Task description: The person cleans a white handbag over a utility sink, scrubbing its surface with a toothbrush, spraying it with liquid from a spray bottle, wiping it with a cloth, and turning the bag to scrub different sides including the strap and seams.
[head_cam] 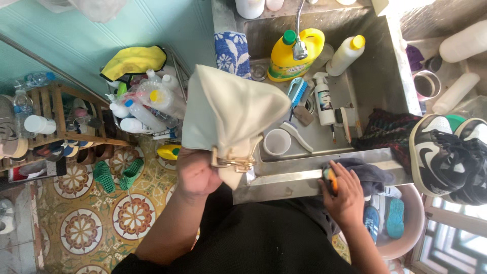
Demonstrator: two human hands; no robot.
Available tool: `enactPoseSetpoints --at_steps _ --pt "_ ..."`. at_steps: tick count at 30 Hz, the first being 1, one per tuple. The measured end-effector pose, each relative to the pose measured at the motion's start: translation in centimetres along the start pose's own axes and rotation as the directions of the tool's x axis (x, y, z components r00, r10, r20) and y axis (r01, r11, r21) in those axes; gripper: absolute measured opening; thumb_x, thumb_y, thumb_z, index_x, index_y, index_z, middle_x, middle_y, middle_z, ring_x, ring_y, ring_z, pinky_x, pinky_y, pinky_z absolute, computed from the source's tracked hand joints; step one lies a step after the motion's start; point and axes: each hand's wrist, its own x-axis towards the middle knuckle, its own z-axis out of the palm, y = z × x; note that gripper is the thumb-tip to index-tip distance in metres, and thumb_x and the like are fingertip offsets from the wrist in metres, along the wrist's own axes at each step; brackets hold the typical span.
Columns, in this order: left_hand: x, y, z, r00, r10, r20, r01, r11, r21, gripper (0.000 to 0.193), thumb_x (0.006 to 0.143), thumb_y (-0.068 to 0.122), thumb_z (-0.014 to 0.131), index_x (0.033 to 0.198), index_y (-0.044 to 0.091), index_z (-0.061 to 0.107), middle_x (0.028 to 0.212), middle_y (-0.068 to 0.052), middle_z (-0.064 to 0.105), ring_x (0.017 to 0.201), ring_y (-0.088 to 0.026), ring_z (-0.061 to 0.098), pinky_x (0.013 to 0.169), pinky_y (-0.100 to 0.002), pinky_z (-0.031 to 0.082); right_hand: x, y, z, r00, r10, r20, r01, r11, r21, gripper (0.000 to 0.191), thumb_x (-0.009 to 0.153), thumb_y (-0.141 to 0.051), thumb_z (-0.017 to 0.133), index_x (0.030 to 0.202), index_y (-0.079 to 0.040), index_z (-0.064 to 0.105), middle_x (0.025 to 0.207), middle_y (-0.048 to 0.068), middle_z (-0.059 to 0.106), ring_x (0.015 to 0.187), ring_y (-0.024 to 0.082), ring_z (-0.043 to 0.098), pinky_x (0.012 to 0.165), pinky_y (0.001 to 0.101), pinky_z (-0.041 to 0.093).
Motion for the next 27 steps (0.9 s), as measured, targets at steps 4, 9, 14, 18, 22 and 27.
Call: enactPoseSetpoints --at_steps 4,9,14,18,22,27 --pt "1.5 -0.3 -0.8 0.998 0.061 0.023 -0.063 0.985 0.16 0.066 0.09 -0.017 0.047 0.154 -0.003 0.046 0.147 -0.018 0.056 0.135 -0.03 0.058 0.119 -0.045 0.046 0.3 -0.7 -0.8 0.992 0.103 -0.066 -0.098 0.992 0.077 0.043 0.076 -0.018 0.086 0.105 0.003 0.061 0.14 0.022 0.064 0.102 0.036 0.068 0.089 0.0419 0.053" --pt "3.9 1.3 -1.3 0.993 0.117 0.004 -0.116 0.98 0.161 0.065 0.09 -0.015 0.047 0.154 -0.003 0.046 0.147 -0.018 0.056 0.135 -0.03 0.057 0.119 -0.045 0.046 1.8 -2.2 -3.4 0.93 -0.104 -0.351 0.174 0.969 0.173 0.031 0.092 -0.008 0.072 0.092 -0.001 0.041 0.125 0.032 0.061 0.104 0.046 0.065 0.086 0.0435 0.055" --pt "3.9 2.2 -1.1 0.994 0.11 -0.009 -0.109 0.989 0.101 0.064 0.091 -0.013 0.047 0.154 -0.002 0.046 0.147 -0.018 0.056 0.135 -0.03 0.057 0.119 -0.045 0.045 4.4 -3.1 -1.6 0.882 0.465 0.082 -0.472 0.872 0.132 0.029 0.102 -0.023 0.063 0.114 -0.001 0.049 0.092 0.026 0.07 0.082 0.043 0.069 0.073 0.0485 0.053" --pt "1.5 0.2 -1.2 1.0 0.001 -0.023 0.0 0.999 0.054 0.064 0.091 -0.012 0.047 0.154 -0.002 0.045 0.147 -0.017 0.055 0.135 -0.03 0.057 0.119 -0.045 0.045 8.2 -1.9 4.0 0.895 0.254 0.367 -0.283 0.959 0.026 0.021 0.106 -0.022 0.052 0.114 -0.003 0.053 0.107 0.023 0.069 0.093 0.047 0.064 0.079 0.0566 0.049" --pt "-1.4 -2.1 -1.9 0.988 -0.144 -0.059 0.145 0.989 0.013 0.064 0.091 -0.01 0.047 0.154 -0.002 0.045 0.148 -0.017 0.055 0.136 -0.03 0.057 0.119 -0.046 0.045 11.9 -1.4 10.8 0.736 0.107 0.668 0.019 0.984 -0.179 0.026 0.088 -0.012 0.057 0.109 -0.006 0.071 0.116 0.017 0.071 0.108 0.036 0.068 0.088 0.0477 0.056" --pt "-3.6 -4.3 -3.2 0.967 -0.234 -0.102 0.233 0.972 -0.018 0.063 0.092 -0.009 0.047 0.154 -0.002 0.045 0.148 -0.017 0.055 0.136 -0.03 0.056 0.119 -0.046 0.045 14.5 -1.2 13.3 0.648 0.271 0.712 -0.123 0.96 -0.253 0.033 0.087 -0.019 0.063 0.116 -0.006 0.071 0.122 0.02 0.07 0.112 0.038 0.067 0.09 0.0468 0.055"
